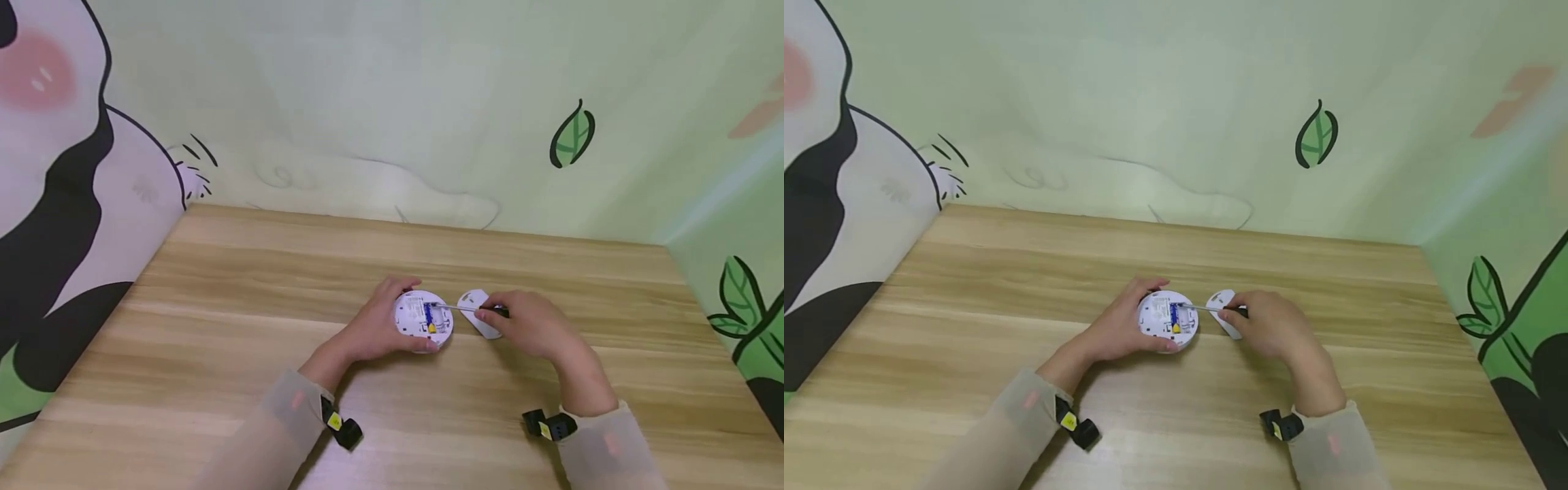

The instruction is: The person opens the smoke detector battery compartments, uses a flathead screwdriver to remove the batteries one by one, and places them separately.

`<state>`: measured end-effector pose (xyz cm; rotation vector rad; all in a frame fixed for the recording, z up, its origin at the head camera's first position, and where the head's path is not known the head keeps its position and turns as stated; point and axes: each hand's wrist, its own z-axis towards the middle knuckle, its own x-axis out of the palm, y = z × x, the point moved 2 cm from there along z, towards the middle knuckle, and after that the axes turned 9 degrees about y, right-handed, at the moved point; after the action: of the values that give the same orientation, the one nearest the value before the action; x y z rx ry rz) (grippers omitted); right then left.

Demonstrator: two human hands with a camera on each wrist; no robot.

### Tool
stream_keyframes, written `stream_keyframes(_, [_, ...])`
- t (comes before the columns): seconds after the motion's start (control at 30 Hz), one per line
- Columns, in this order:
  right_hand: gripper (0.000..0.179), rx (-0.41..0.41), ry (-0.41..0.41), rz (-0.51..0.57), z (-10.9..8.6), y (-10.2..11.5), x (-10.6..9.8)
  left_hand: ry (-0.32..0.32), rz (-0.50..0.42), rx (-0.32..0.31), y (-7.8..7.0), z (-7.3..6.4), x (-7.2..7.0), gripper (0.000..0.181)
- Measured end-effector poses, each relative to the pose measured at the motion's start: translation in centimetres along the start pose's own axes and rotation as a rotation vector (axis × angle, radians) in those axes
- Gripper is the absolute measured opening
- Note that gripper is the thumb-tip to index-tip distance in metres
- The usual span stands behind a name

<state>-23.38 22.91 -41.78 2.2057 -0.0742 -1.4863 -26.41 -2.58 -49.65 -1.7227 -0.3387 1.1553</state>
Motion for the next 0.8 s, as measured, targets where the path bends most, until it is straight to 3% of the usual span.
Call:
stream_keyframes(0.1, [0.034,0.012,-0.007,-0.004,0.2,0.1,0.4,0.028,0.058,0.006,0.0,-0.2,0.1,0.111])
stream_keyframes(0.27, [0.035,0.037,-0.025,-0.003,0.4,0.5,0.5,0.034,0.072,0.025,-0.2,-0.2,0.1,0.109])
stream_keyframes(0.4, [0.035,0.045,-0.042,-0.004,0.5,0.7,0.4,0.044,0.085,0.064,-0.2,0.1,0.0,0.116])
stream_keyframes(0.53, [0.035,0.031,-0.054,-0.005,0.4,0.6,0.2,0.072,0.097,0.051,-0.1,0.0,-0.1,0.125])
stream_keyframes(0.8, [0.028,-0.008,-0.058,0.024,-1.3,0.6,-1.2,0.036,0.101,0.034,0.0,-0.2,0.1,0.117])
